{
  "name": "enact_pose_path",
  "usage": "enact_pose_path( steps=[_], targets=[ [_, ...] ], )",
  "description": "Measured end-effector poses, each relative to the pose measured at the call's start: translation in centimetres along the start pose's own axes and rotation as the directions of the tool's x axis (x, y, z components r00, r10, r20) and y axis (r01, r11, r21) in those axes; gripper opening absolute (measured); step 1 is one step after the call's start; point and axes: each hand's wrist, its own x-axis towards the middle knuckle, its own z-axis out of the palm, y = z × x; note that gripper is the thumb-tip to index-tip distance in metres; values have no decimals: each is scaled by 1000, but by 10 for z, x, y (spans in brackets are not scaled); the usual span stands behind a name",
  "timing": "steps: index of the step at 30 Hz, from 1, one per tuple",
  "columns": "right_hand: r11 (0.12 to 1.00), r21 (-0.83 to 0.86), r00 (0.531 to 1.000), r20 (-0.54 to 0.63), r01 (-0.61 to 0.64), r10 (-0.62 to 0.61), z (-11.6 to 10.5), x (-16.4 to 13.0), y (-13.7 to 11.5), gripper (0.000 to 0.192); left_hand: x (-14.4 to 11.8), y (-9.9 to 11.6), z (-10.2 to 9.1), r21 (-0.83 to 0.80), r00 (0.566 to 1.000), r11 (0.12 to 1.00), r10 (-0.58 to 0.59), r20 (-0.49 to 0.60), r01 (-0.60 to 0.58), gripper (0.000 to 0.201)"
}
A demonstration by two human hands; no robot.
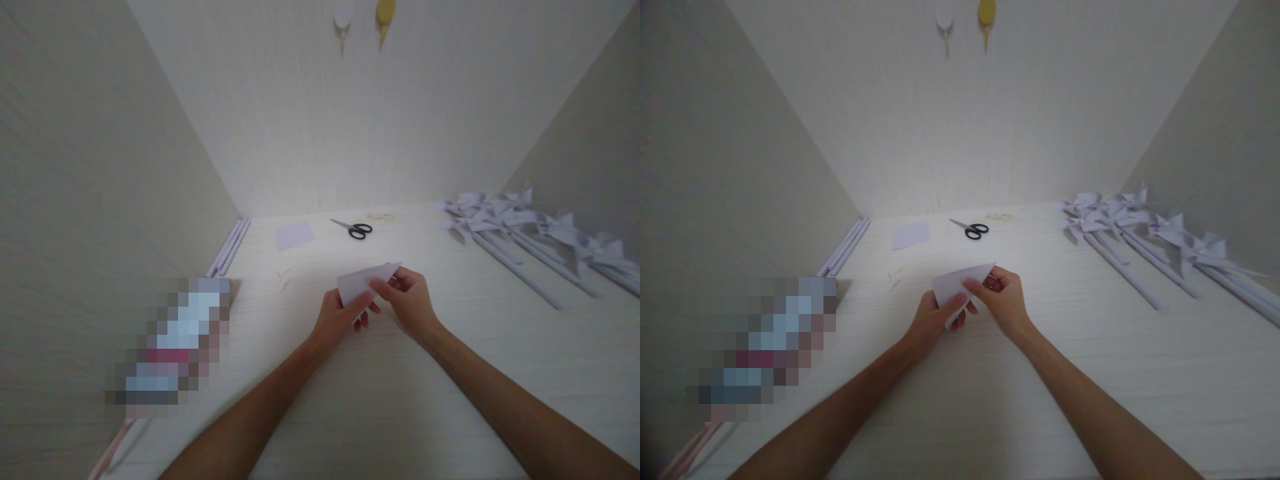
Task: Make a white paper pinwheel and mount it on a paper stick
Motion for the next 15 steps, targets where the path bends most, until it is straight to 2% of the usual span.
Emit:
enact_pose_path(
  steps=[8, 15],
  targets=[
    [1000, 21, 1000, 25, 4, -5, 0, 0, 1, 16, 0, 0, 0, -15, 999, 1000, 23, -33, -23, 29],
    [993, 116, 993, -119, 34, -21, -4, 4, -7, 17, 1, -3, -2, 21, 998, 999, 49, -37, -48, 28]
  ],
)
